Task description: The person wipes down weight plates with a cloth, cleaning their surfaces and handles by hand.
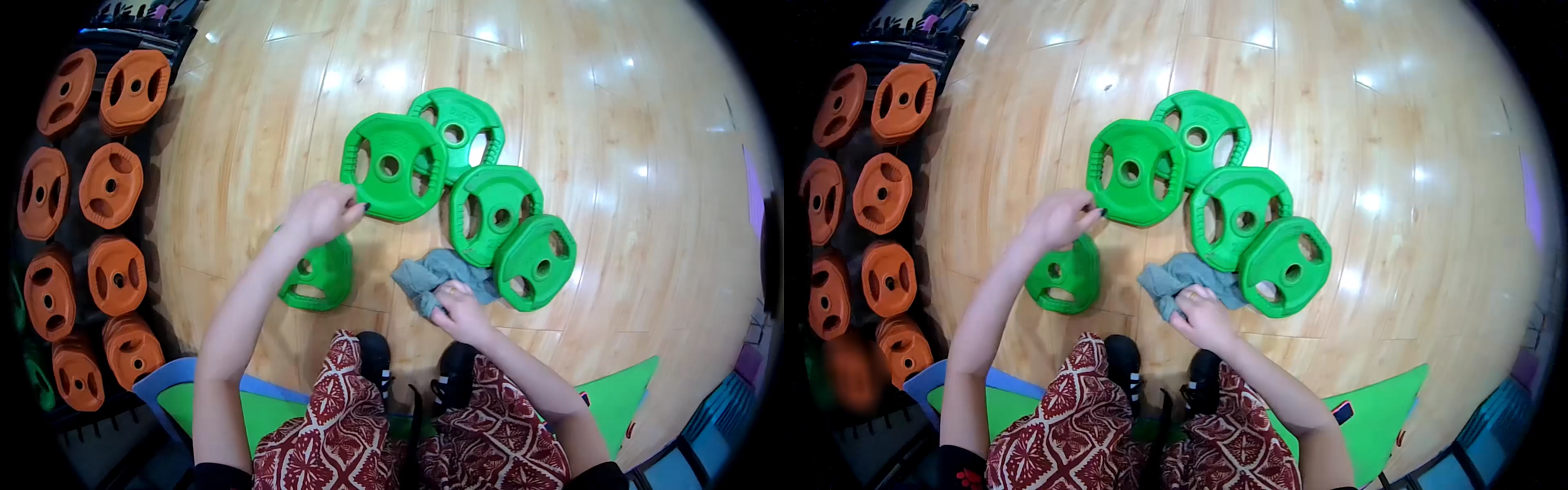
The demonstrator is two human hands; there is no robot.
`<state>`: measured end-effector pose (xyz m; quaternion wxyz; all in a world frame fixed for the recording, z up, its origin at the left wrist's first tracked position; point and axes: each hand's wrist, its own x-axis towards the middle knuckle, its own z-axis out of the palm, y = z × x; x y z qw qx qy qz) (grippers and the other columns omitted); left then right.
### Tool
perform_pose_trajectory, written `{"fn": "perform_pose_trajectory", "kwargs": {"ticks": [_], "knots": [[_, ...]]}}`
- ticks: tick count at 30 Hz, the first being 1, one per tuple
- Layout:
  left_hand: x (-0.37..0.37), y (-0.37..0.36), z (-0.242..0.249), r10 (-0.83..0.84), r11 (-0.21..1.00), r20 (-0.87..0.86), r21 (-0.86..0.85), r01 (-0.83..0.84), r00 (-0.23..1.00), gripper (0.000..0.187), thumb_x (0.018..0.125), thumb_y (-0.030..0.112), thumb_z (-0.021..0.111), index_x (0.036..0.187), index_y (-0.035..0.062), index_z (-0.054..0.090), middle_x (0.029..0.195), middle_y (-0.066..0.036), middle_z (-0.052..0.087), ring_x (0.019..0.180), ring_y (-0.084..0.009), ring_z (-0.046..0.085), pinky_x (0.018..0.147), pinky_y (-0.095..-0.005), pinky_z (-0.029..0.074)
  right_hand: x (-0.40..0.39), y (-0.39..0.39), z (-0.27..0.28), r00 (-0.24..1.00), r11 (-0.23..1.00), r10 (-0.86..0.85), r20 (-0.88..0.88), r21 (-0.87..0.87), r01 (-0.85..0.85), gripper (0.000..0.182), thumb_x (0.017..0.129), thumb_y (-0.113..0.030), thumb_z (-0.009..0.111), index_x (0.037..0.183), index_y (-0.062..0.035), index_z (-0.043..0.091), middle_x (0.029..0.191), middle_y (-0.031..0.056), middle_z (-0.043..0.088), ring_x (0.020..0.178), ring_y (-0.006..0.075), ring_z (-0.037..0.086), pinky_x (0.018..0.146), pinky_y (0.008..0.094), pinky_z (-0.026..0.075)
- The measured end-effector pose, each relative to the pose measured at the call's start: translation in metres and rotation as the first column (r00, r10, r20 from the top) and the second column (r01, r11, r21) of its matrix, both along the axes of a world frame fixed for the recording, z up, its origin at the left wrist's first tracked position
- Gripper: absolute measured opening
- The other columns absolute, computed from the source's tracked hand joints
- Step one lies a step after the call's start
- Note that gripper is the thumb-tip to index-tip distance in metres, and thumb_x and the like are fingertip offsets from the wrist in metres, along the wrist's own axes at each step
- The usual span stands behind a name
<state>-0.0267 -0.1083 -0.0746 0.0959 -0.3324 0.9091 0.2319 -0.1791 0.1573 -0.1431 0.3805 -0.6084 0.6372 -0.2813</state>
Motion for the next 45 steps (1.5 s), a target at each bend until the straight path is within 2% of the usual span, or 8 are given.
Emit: {"fn": "perform_pose_trajectory", "kwargs": {"ticks": [8,15,19,27,29,33,39,45], "knots": [[-0.062,0.062,-0.036,0.029,0.989,-0.138,-0.138,-0.048,0.990,0.042,0.066,0.033,0.069,0.091,0.0028,0.055,0.103,-0.015,0.046,0.093,-0.0306,0.052,0.073,-0.0399,0.047,-0.007,0.025,0.006,1.000,1.000,-0.003,0.020,-0.011,0.003,0.023,0.074,-0.018,0.058,0.087,0.0004,0.057,0.093,0.0123,0.059,0.098,0.0282,0.052,0.084,0.0381,0.041],[-0.098,0.075,-0.048,0.101,0.953,0.001,-0.288,-0.097,0.995,0.039,0.062,0.034,0.072,0.080,0.0014,0.059,0.092,-0.011,0.047,0.089,-0.0261,0.047,0.070,-0.0364,0.046,-0.009,0.033,0.011,0.983,0.998,-0.063,0.173,-0.011,0.066,0.018,0.075,-0.016,0.056,0.079,0.0010,0.056,0.084,0.0137,0.058,0.089,0.0307,0.053,0.081,0.0373,0.042],[-0.092,0.066,-0.057,0.088,0.956,-0.140,-0.268,-0.123,0.986,0.035,0.063,0.031,0.071,0.078,0.0006,0.060,0.090,-0.012,0.048,0.087,-0.0269,0.048,0.072,-0.0365,0.046,-0.014,0.026,0.019,0.966,0.991,-0.123,0.226,-0.021,0.131,0.019,0.075,-0.016,0.056,0.069,0.0012,0.050,0.073,0.0142,0.053,0.079,0.0322,0.052,0.074,0.0377,0.041],[-0.069,0.055,-0.032,0.153,0.976,-0.279,-0.109,-0.189,0.948,0.033,0.064,0.025,0.067,0.079,-0.0043,0.061,0.086,-0.014,0.048,0.086,-0.0290,0.048,0.075,-0.0381,0.043,-0.035,0.020,0.046,0.937,0.959,-0.216,0.276,0.240,0.150,0.015,0.080,-0.009,0.048,0.084,0.0015,0.057,0.080,0.0109,0.055,0.080,0.0221,0.051,0.073,0.0321,0.041],[-0.058,0.058,-0.029,0.174,0.978,-0.258,-0.064,-0.196,0.950,0.034,0.063,0.025,0.066,0.078,-0.0048,0.061,0.086,-0.014,0.047,0.085,-0.0293,0.048,0.075,-0.0383,0.043,-0.037,0.020,0.049,0.839,0.923,-0.369,0.399,0.264,0.281,0.015,0.077,-0.013,0.052,0.080,0.0006,0.058,0.070,0.0133,0.052,0.076,0.0262,0.051,0.071,0.0331,0.041],[-0.040,0.077,-0.019,0.171,0.984,-0.252,0.002,-0.176,0.953,0.035,0.060,0.026,0.065,0.076,-0.0056,0.060,0.085,-0.014,0.046,0.084,-0.0295,0.048,0.075,-0.0389,0.042,-0.046,0.025,0.043,0.603,0.810,-0.573,0.554,0.494,0.316,0.023,0.086,-0.013,0.046,0.095,0.0031,0.059,0.083,0.0032,0.059,0.080,0.0110,0.052,0.073,0.0259,0.041],[-0.033,0.114,0.020,0.142,0.987,-0.395,0.126,-0.100,0.908,0.028,0.058,0.022,0.067,0.067,-0.0020,0.058,0.078,-0.012,0.046,0.077,-0.0284,0.049,0.070,-0.0373,0.041,-0.063,0.016,0.057,0.591,0.816,-0.573,0.568,0.461,0.349,0.028,0.091,-0.020,0.042,0.102,0.0016,0.056,0.093,0.0021,0.058,0.086,0.0080,0.052,0.077,0.0228,0.042],[-0.016,0.139,0.037,0.250,0.860,-0.195,0.495,-0.125,0.948,0.026,0.060,0.023,0.070,0.072,0.0015,0.059,0.081,-0.010,0.046,0.079,-0.0250,0.050,0.069,-0.0336,0.041,-0.058,0.000,0.103,0.568,0.834,-0.551,0.611,0.378,0.401,0.014,0.081,-0.010,0.055,0.092,-0.0007,0.052,0.080,-0.0015,0.054,0.077,0.0064,0.048,0.069,0.0213,0.041]]}}
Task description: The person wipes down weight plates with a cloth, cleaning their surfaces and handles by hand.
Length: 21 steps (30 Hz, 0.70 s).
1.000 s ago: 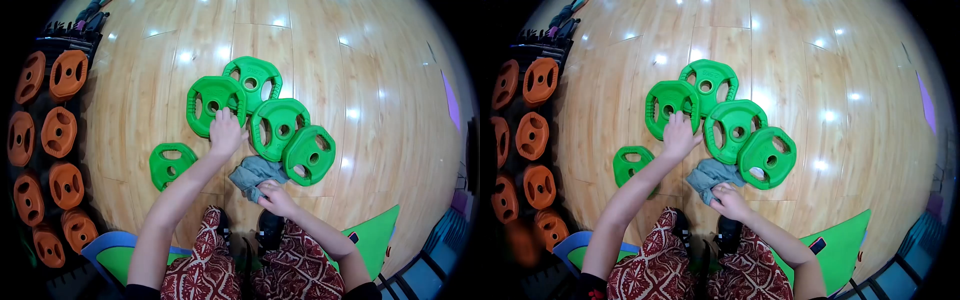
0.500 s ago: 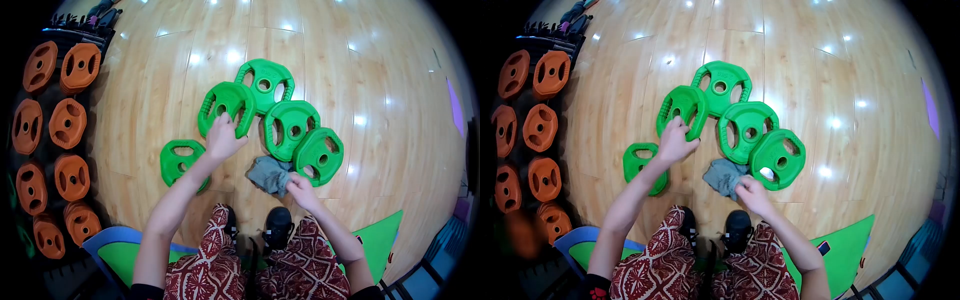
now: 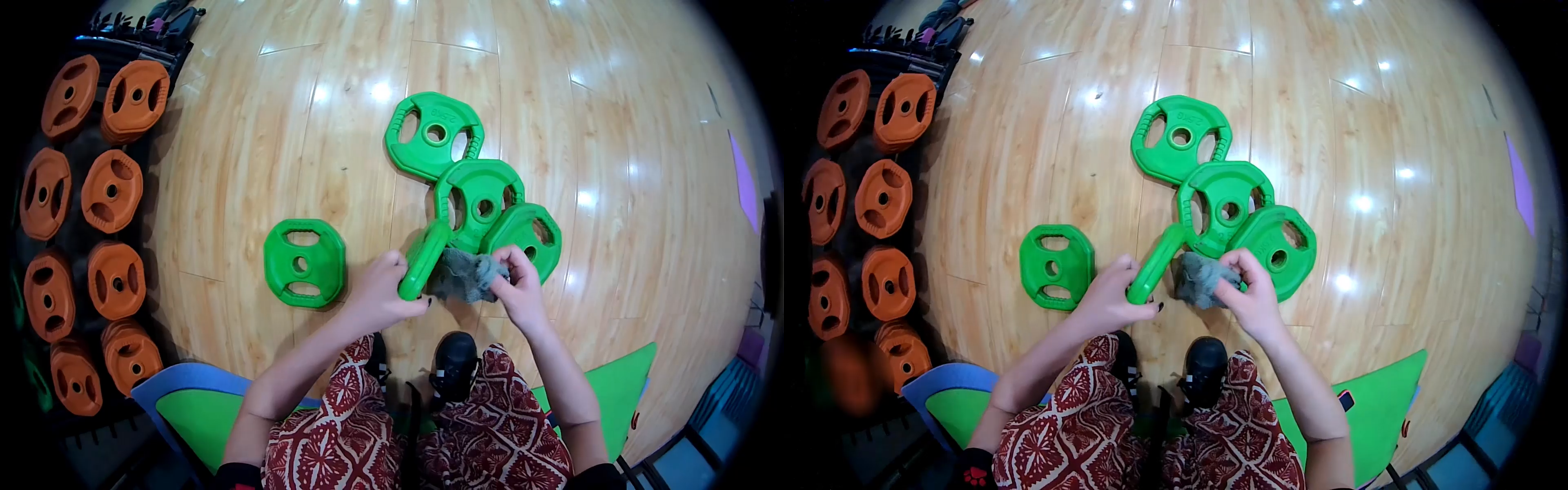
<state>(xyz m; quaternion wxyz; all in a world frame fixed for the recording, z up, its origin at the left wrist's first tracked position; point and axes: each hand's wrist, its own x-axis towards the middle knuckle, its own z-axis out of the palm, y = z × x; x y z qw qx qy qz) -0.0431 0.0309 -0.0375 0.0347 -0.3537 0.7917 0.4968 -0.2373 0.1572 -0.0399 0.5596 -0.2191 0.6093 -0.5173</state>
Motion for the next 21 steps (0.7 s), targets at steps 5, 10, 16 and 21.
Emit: {"fn": "perform_pose_trajectory", "kwargs": {"ticks": [5,10,16,21], "knots": [[0.010,0.020,-0.003,0.073,0.993,-0.115,0.100,-0.062,0.991,0.026,0.059,0.019,0.071,0.077,0.0027,0.060,0.082,-0.009,0.045,0.079,-0.0228,0.050,0.071,-0.0309,0.042,0.031,-0.021,0.013,0.775,0.982,0.063,-0.628,-0.100,-0.160,0.028,0.065,-0.019,0.069,0.083,-0.0057,0.051,0.073,0.0070,0.053,0.069,0.0209,0.051,0.069,0.0308,0.038],[0.022,0.018,-0.015,0.098,0.994,-0.176,-0.034,-0.105,0.980,0.029,0.057,0.023,0.068,0.075,0.0018,0.058,0.081,-0.011,0.049,0.082,-0.0282,0.051,0.071,-0.0369,0.042,0.063,-0.035,0.014,0.530,0.905,0.267,-0.805,0.021,-0.424,0.027,0.065,-0.026,0.069,0.075,-0.0085,0.052,0.066,0.0084,0.056,0.067,0.0261,0.055,0.066,0.0347,0.036],[0.030,0.009,-0.017,0.065,0.987,-0.171,-0.131,-0.088,0.983,0.025,0.056,0.015,0.065,0.074,0.0010,0.055,0.082,-0.012,0.048,0.079,-0.0285,0.050,0.070,-0.0374,0.041,0.031,-0.064,-0.011,0.579,0.983,0.179,-0.796,0.164,-0.078,0.024,0.072,-0.027,0.063,0.072,-0.0048,0.053,0.055,0.0119,0.054,0.052,0.0312,0.052,0.057,0.0382,0.038],[0.027,0.009,-0.016,0.065,0.988,-0.220,-0.119,-0.093,0.973,0.022,0.057,0.019,0.064,0.070,0.0023,0.056,0.079,-0.012,0.051,0.077,-0.0302,0.051,0.069,-0.0390,0.043,0.047,-0.058,0.011,0.437,0.963,0.189,-0.879,0.078,-0.259,0.022,0.072,-0.025,0.064,0.070,-0.0068,0.052,0.054,0.0091,0.053,0.052,0.0279,0.053,0.058,0.0372,0.039]]}}
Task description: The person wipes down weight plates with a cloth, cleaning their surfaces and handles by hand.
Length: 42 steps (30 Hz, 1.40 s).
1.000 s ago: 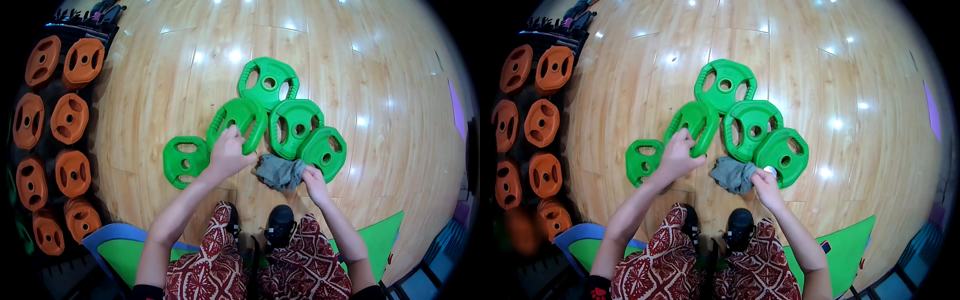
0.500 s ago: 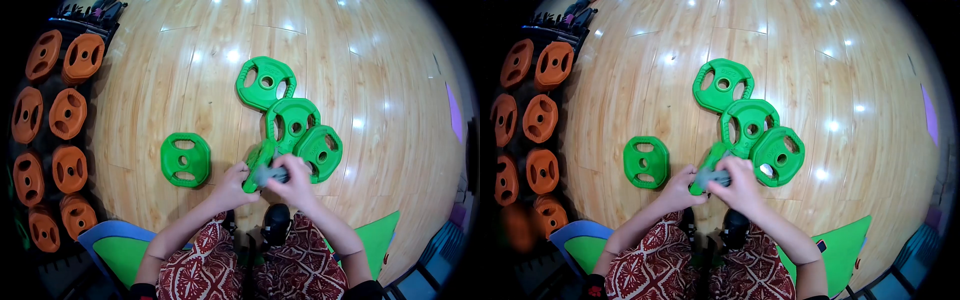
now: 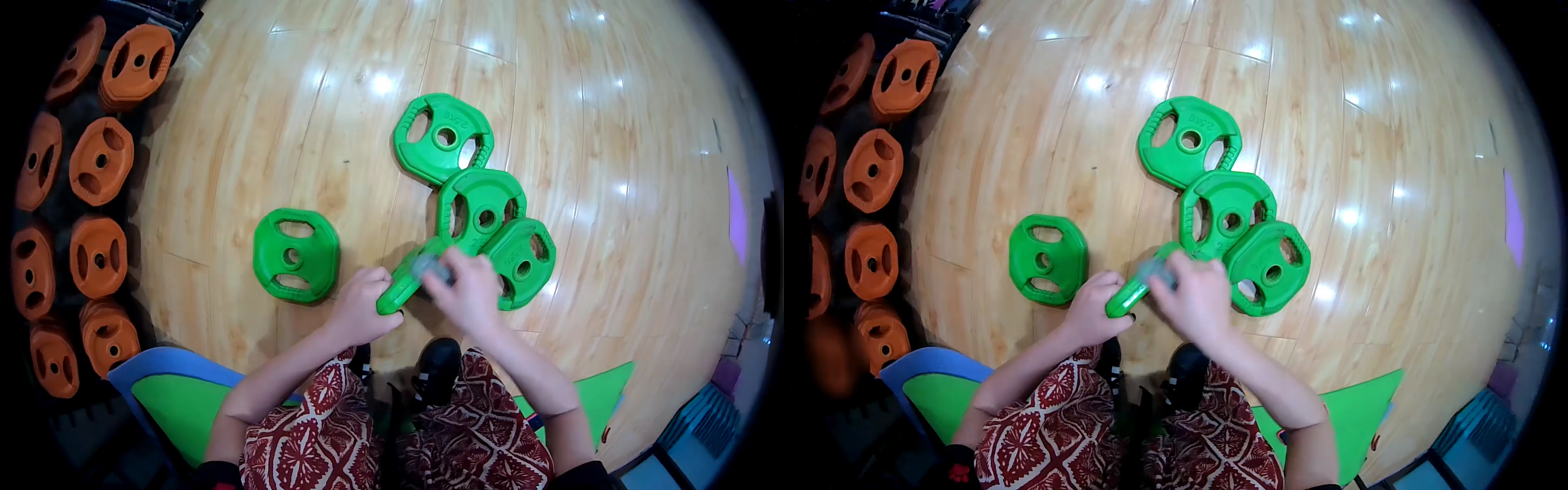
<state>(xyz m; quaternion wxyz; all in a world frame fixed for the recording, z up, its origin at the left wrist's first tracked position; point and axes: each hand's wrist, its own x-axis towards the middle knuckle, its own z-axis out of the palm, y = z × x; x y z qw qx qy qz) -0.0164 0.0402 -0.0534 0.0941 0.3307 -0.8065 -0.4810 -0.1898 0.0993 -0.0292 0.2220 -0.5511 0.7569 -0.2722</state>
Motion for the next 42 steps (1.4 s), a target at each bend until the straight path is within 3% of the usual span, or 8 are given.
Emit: {"fn": "perform_pose_trajectory", "kwargs": {"ticks": [3,8,16,19,25,33,38,42], "knots": [[-0.009,0.001,0.000,0.080,0.997,-0.034,-0.010,-0.080,0.996,0.024,0.057,0.019,0.065,0.069,0.0005,0.055,0.077,-0.012,0.052,0.074,-0.0306,0.051,0.067,-0.0389,0.043,0.022,0.011,0.004,0.991,0.996,0.089,0.105,-0.021,-0.087,0.022,0.070,-0.025,0.065,0.070,-0.0074,0.053,0.055,0.0090,0.054,0.053,0.0275,0.055,0.058,0.0353,0.039],[-0.014,-0.007,0.002,0.020,0.999,-0.079,-0.049,-0.024,0.997,0.024,0.055,0.014,0.066,0.067,0.0013,0.050,0.070,-0.012,0.047,0.066,-0.0308,0.045,0.061,-0.0378,0.038,-0.014,-0.005,-0.017,0.960,0.971,-0.209,0.188,0.155,0.182,0.019,0.071,-0.019,0.064,0.068,-0.0042,0.053,0.057,0.0128,0.055,0.051,0.0312,0.053,0.050,0.0397,0.042],[-0.022,-0.005,0.003,0.047,0.999,-0.073,-0.003,-0.047,0.996,0.022,0.055,0.015,0.064,0.064,0.0023,0.049,0.068,-0.012,0.045,0.066,-0.0310,0.046,0.061,-0.0388,0.038,0.004,0.003,0.006,0.979,0.995,0.022,0.201,0.090,-0.041,0.017,0.071,-0.018,0.064,0.068,-0.0050,0.053,0.056,0.0128,0.053,0.053,0.0297,0.054,0.051,0.0371,0.041],[-0.020,-0.010,0.005,0.029,0.999,-0.040,0.014,-0.029,0.999,0.021,0.055,0.015,0.064,0.064,0.0025,0.050,0.068,-0.012,0.046,0.066,-0.0306,0.046,0.061,-0.0388,0.038,-0.019,-0.005,-0.018,0.927,0.952,-0.280,0.249,0.199,0.233,0.018,0.073,-0.020,0.063,0.068,-0.0059,0.053,0.057,0.0138,0.053,0.052,0.0292,0.051,0.050,0.0380,0.040],[-0.021,-0.013,0.003,0.002,1.000,-0.016,0.031,-0.001,1.000,0.022,0.054,0.016,0.065,0.063,0.0032,0.050,0.069,-0.012,0.047,0.066,-0.0303,0.046,0.060,-0.0383,0.038,0.006,-0.005,0.006,0.994,0.998,0.024,0.109,0.047,-0.030,0.017,0.071,-0.015,0.063,0.066,-0.0055,0.049,0.054,0.0114,0.051,0.050,0.0264,0.052,0.051,0.0359,0.038],[-0.024,-0.013,0.008,-0.012,0.999,0.013,0.051,0.011,1.000,0.025,0.052,0.017,0.067,0.064,0.0029,0.050,0.070,-0.012,0.047,0.066,-0.0310,0.047,0.060,-0.0379,0.038,-0.024,-0.017,-0.015,0.981,0.994,-0.096,-0.167,0.043,0.104,0.017,0.072,-0.014,0.061,0.064,-0.0062,0.048,0.050,0.0090,0.050,0.046,0.0267,0.049,0.053,0.0345,0.036],[-0.026,-0.008,0.011,0.028,1.000,-0.013,-0.012,-0.028,1.000,0.024,0.053,0.017,0.066,0.065,0.0024,0.051,0.071,-0.012,0.047,0.066,-0.0307,0.047,0.061,-0.0385,0.039,0.006,-0.001,0.013,0.983,0.983,0.181,-0.018,0.020,-0.180,0.018,0.067,-0.018,0.064,0.064,-0.0079,0.049,0.053,0.0073,0.051,0.048,0.0231,0.051,0.052,0.0343,0.036],[-0.024,-0.006,0.010,0.010,1.000,-0.026,-0.014,-0.010,1.000,0.024,0.053,0.017,0.066,0.066,0.0022,0.052,0.071,-0.012,0.048,0.066,-0.0306,0.047,0.061,-0.0391,0.040,-0.014,-0.009,-0.006,0.996,1.000,0.001,-0.091,0.020,0.001,0.017,0.066,-0.016,0.064,0.063,-0.0077,0.049,0.053,0.0070,0.050,0.048,0.0242,0.051,0.054,0.0338,0.036]]}}
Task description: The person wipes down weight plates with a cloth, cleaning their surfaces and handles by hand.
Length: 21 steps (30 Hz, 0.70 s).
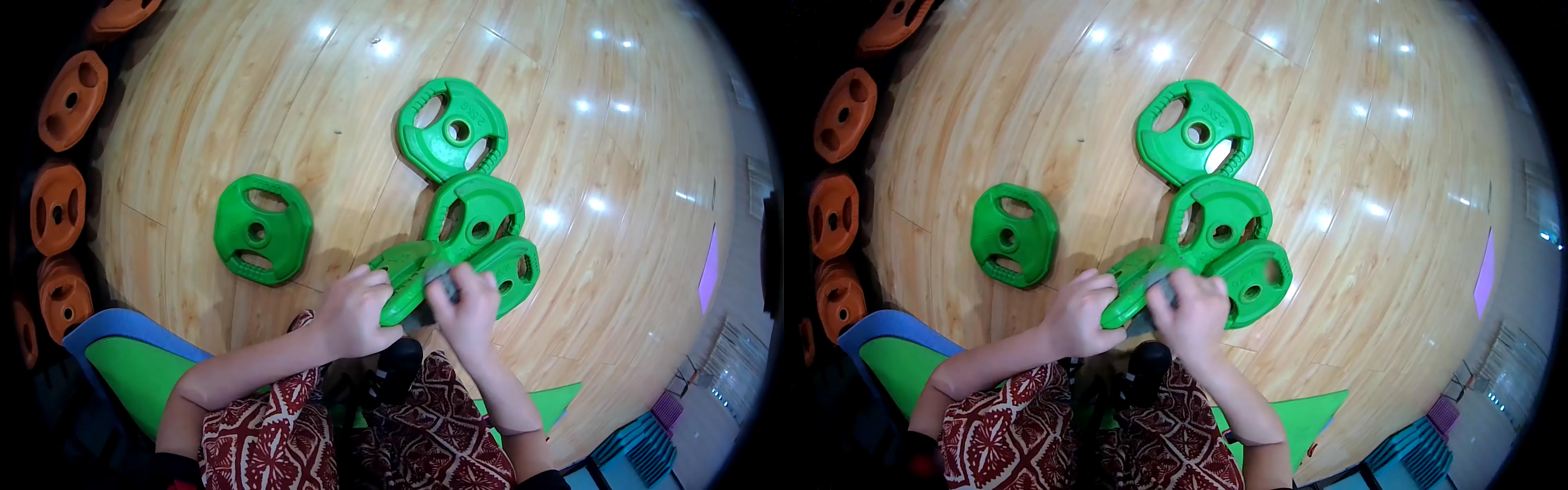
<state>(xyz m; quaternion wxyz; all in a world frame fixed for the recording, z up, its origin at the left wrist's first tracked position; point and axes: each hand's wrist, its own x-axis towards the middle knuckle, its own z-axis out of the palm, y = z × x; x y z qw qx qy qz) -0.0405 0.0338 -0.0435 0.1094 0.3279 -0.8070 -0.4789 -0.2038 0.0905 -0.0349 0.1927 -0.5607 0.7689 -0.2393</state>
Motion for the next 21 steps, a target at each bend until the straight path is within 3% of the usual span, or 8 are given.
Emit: {"fn": "perform_pose_trajectory", "kwargs": {"ticks": [3,7,11,15,17,19,21], "knots": [[-0.001,-0.003,0.000,-0.031,0.999,0.039,0.035,0.030,0.999,0.024,0.053,0.017,0.067,0.067,0.0021,0.053,0.072,-0.012,0.049,0.066,-0.0307,0.047,0.061,-0.0390,0.040,-0.005,-0.003,0.000,0.999,1.000,0.015,-0.046,0.007,-0.015,0.018,0.065,-0.015,0.065,0.063,-0.0074,0.049,0.053,0.0075,0.050,0.049,0.0248,0.050,0.054,0.0337,0.036],[0.002,0.003,-0.002,-0.022,1.000,-0.008,0.021,0.022,1.000,0.024,0.053,0.017,0.067,0.066,0.0024,0.053,0.072,-0.012,0.049,0.066,-0.0304,0.047,0.061,-0.0381,0.040,0.012,0.006,0.019,0.972,0.972,0.233,0.039,-0.027,-0.232,0.020,0.063,-0.016,0.066,0.063,-0.0085,0.048,0.052,0.0076,0.049,0.049,0.0231,0.050,0.053,0.0331,0.036],[0.002,0.005,-0.001,-0.033,0.999,-0.007,0.003,0.033,0.999,0.024,0.053,0.017,0.067,0.066,0.0028,0.053,0.071,-0.012,0.049,0.067,-0.0302,0.047,0.062,-0.0375,0.040,-0.010,0.003,-0.004,0.999,1.000,-0.006,-0.033,-0.021,0.006,0.020,0.063,-0.016,0.066,0.063,-0.0087,0.048,0.049,0.0058,0.047,0.048,0.0224,0.050,0.053,0.0330,0.037],[-0.004,0.000,-0.002,-0.072,0.997,-0.003,-0.003,0.072,0.997,0.025,0.053,0.018,0.067,0.066,0.0027,0.053,0.071,-0.012,0.049,0.066,-0.0303,0.048,0.062,-0.0373,0.040,-0.004,0.001,0.004,0.998,1.000,0.020,-0.059,-0.017,-0.021,0.019,0.064,-0.015,0.066,0.063,-0.0083,0.048,0.050,0.0059,0.048,0.049,0.0224,0.051,0.054,0.0330,0.037],[-0.004,0.000,-0.001,-0.061,0.998,0.049,0.009,0.061,0.997,0.025,0.053,0.019,0.067,0.066,0.0028,0.053,0.072,-0.011,0.049,0.067,-0.0301,0.048,0.062,-0.0372,0.040,0.013,0.008,0.014,0.981,0.983,0.173,0.086,-0.074,-0.167,0.020,0.062,-0.011,0.065,0.059,-0.0052,0.045,0.052,0.0076,0.047,0.047,0.0241,0.045,0.052,0.0311,0.034],[-0.004,-0.001,0.003,-0.054,0.999,0.072,0.005,0.054,0.996,0.025,0.054,0.019,0.067,0.066,0.0030,0.053,0.071,-0.011,0.050,0.067,-0.0300,0.048,0.062,-0.0375,0.040,0.014,0.009,0.015,0.978,0.986,0.163,0.132,-0.070,-0.154,0.019,0.062,-0.011,0.065,0.060,-0.0050,0.047,0.053,0.0087,0.048,0.048,0.0247,0.046,0.051,0.0326,0.035],[-0.002,-0.003,0.004,-0.042,0.999,0.092,-0.003,0.042,0.995,0.024,0.054,0.020,0.067,0.066,0.0032,0.053,0.070,-0.011,0.050,0.067,-0.0299,0.048,0.061,-0.0377,0.040,0.002,0.006,0.001,0.999,0.999,0.029,0.022,-0.024,-0.028,0.017,0.065,-0.015,0.064,0.063,-0.0066,0.049,0.049,0.0078,0.048,0.048,0.0239,0.051,0.055,0.0331,0.038]]}}
